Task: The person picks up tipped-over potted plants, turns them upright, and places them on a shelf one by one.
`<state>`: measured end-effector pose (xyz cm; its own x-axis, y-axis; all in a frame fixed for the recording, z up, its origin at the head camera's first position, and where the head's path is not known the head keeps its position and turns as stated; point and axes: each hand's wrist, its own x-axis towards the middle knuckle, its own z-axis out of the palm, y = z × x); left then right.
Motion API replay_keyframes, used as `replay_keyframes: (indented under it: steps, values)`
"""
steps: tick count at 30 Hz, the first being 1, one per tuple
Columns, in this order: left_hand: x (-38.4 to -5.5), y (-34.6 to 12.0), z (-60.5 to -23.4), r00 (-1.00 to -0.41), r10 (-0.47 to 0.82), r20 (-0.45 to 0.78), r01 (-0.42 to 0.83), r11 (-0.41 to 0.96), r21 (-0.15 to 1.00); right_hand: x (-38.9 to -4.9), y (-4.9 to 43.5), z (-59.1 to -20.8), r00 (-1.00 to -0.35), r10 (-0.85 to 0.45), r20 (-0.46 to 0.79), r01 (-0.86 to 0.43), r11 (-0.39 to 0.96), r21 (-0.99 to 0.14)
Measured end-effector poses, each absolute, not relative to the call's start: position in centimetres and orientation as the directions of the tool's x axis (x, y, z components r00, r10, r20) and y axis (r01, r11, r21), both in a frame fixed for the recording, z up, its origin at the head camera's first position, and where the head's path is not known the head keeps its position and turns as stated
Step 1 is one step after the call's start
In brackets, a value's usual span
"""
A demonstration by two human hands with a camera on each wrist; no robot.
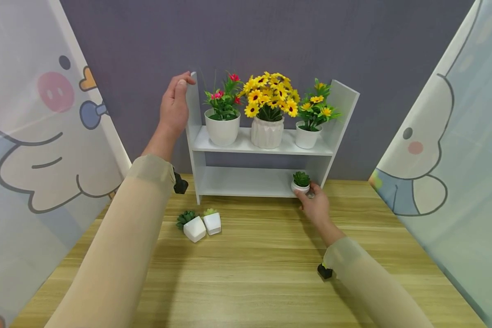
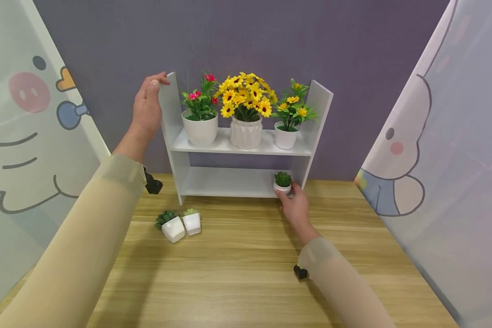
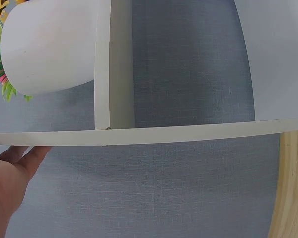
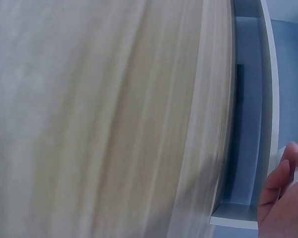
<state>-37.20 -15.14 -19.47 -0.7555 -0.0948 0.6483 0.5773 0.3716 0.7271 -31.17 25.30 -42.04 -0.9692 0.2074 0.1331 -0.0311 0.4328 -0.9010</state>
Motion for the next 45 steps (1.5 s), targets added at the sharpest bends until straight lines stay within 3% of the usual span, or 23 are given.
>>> replay_keyframes:
  steps: [20,30,45]
  values:
    - [-37.1,-15.2,-19.4,-0.784,-0.094,0.614,0.545,0.371,0.752,-30.8,25.4,-41.9,-0.979,0.187,0.084,-0.013,0.35,-0.937]
    - [-37.2,-15.2,-19.4,-0.768,-0.102,0.632,0.562,0.367,0.741,-29.8,25.4,-41.2,-0.976,0.194,0.103,-0.042,0.293,-0.955]
    - [-37.1,-15.2,-19.4,-0.774,-0.091,0.626,0.559,0.366,0.744,-27.4,26.1,-40.6,-0.975,0.139,0.174,-0.116,0.348,-0.93]
